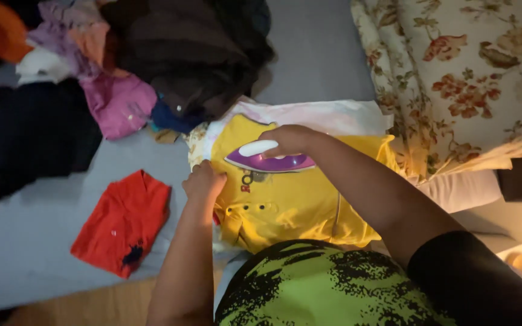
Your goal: Ironing a yellow polo shirt on the surface of a bed.
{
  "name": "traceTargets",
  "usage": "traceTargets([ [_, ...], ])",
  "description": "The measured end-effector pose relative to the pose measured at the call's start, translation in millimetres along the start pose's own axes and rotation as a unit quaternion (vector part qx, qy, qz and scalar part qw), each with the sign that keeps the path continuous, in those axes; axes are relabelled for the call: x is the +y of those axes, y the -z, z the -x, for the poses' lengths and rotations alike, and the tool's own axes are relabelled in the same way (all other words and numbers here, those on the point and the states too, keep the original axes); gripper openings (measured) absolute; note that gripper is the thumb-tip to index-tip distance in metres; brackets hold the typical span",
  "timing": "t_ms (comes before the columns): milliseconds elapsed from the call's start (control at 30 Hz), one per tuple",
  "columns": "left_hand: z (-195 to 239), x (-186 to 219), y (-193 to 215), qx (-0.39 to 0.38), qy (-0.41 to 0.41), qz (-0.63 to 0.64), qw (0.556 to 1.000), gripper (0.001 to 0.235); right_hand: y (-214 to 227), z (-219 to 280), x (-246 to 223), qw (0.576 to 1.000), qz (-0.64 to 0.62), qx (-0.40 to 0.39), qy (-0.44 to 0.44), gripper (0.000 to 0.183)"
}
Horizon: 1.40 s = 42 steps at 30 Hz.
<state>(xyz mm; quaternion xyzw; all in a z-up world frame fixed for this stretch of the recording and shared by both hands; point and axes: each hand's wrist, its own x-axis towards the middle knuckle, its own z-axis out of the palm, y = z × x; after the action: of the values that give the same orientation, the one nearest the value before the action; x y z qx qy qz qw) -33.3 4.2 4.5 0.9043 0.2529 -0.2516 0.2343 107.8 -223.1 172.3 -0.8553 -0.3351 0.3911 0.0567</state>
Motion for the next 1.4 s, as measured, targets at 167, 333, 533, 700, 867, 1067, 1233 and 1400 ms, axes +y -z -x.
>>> traceTargets([
  [167,24.7,-23.8,2.9,0.014,-0.004,0.082,0.997,0.044,-1.0,15.8,3.0,0.997,0.039,-0.056,0.048,0.054],
  [333,38.5,-42.8,-8.3,0.028,-0.002,0.171,0.985,0.038,-31.1,25.9,-28.3,0.994,0.085,-0.029,0.067,0.048],
  [533,51.7,-36.1,-10.8,0.091,0.017,0.136,0.986,0.031,-50.2,18.2,-47.0,0.992,0.09,0.018,0.09,0.048],
  [700,40.1,-39.9,-26.8,0.114,0.011,0.072,0.991,0.034,-46.7,24.8,-59.5,0.99,0.116,0.014,0.076,0.05],
  [867,59.9,-26.1,-13.6,0.176,-0.018,0.012,0.984,0.032,-61.8,17.1,-56.4,0.989,0.116,0.058,0.069,0.048],
  [1067,116.2,46.0,29.3,0.286,-0.166,0.113,0.937,0.039,-55.4,27.1,-45.4,0.993,0.081,0.083,0.001,0.048],
  [1233,101.3,77.0,-15.2,0.19,-0.18,0.047,0.964,0.068,-61.0,27.1,-21.0,0.992,0.049,0.099,-0.061,0.052],
  [1400,71.3,90.4,-58.0,0.198,-0.159,0.07,0.965,0.099,-66.8,30.9,4.2,0.995,0.037,0.089,-0.042,0.063],
])
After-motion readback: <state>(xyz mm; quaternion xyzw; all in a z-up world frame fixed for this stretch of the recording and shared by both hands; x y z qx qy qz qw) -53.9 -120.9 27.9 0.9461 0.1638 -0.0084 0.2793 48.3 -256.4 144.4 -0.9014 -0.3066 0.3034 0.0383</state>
